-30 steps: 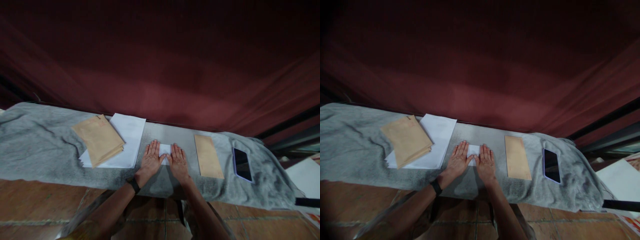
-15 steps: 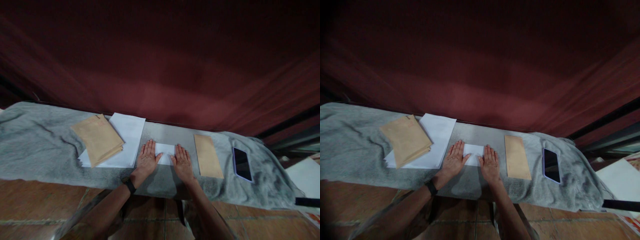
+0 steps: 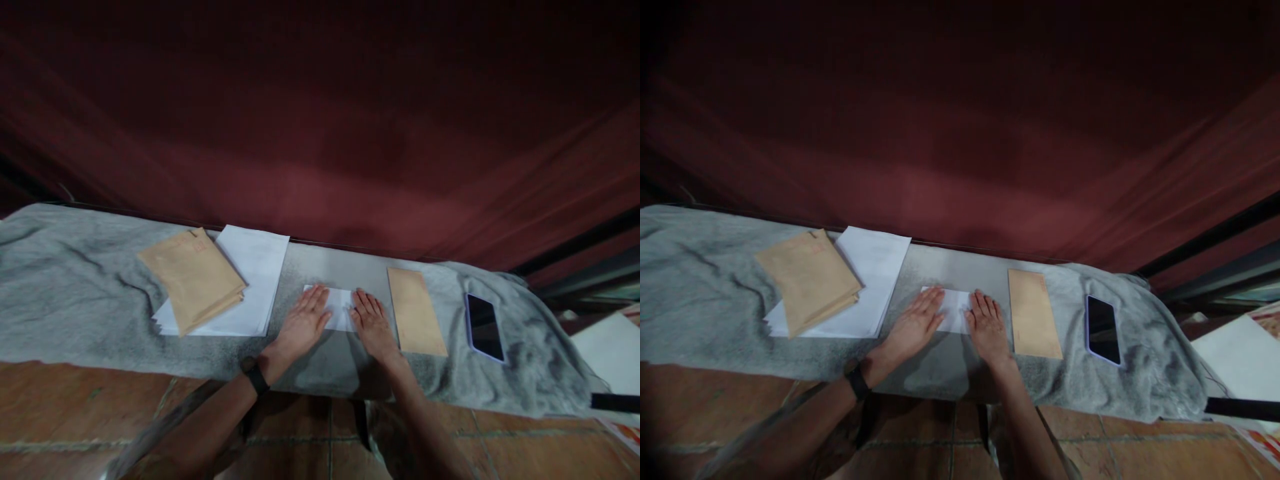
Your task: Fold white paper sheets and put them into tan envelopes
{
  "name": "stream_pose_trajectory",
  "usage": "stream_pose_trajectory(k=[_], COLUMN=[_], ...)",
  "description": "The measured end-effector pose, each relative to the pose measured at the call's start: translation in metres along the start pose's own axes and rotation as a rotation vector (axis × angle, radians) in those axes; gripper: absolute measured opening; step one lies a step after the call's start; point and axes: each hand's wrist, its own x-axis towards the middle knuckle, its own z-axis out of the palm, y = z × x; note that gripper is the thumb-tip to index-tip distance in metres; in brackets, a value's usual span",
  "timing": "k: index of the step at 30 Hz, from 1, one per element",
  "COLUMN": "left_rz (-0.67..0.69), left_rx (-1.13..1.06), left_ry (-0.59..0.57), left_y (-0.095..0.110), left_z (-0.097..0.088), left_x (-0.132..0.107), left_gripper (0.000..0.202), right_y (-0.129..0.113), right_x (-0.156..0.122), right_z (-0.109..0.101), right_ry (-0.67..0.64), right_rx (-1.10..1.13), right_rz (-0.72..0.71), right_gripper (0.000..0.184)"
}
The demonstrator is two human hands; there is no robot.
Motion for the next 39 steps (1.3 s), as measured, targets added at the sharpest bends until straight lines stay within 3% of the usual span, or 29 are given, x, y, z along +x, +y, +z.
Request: stream_pose_trajectory(k=[4, 7, 17, 27, 31, 35, 39], left_rz=[0.289, 0.334, 0.233, 0.031, 0.028, 0.052, 0.058], left_rx=[-0.113, -0.128, -0.084, 0.059, 0.08, 0.09, 0.103], left_ry=[-0.164, -0.218, -0.144, -0.112, -0.123, -0.125, -0.142], left_y=[0.023, 0.032, 0.029, 0.004, 0.001, -0.001, -0.003], left_z=[-0.001, 0.001, 0.015, 0.02, 0.019, 0.02, 0.022], left_x=[-0.003, -0.004, 0.006, 0.016, 0.015, 0.013, 0.011], left_gripper=[0.048, 0.053, 0.061, 0.06, 0.058, 0.057, 0.061], right_y=[0.007, 0.009, 0.013, 0.012, -0.005, -0.035, -0.046], right_x=[0.003, 0.005, 0.007, 0.008, 0.012, 0.008, 0.002], right_z=[-0.003, -0.004, -0.008, -0.008, -0.011, -0.012, -0.008], right_ry=[-0.025, -0.033, -0.068, -0.036, 0.021, -0.029, -0.065], right_rx=[0.007, 0.006, 0.047, 0.033, 0.136, 0.323, 0.313], right_rz=[-0.02, -0.029, -0.056, -0.044, -0.031, -0.199, -0.285], right_gripper=[0.051, 0.051, 0.053, 0.051, 0.051, 0.053, 0.057])
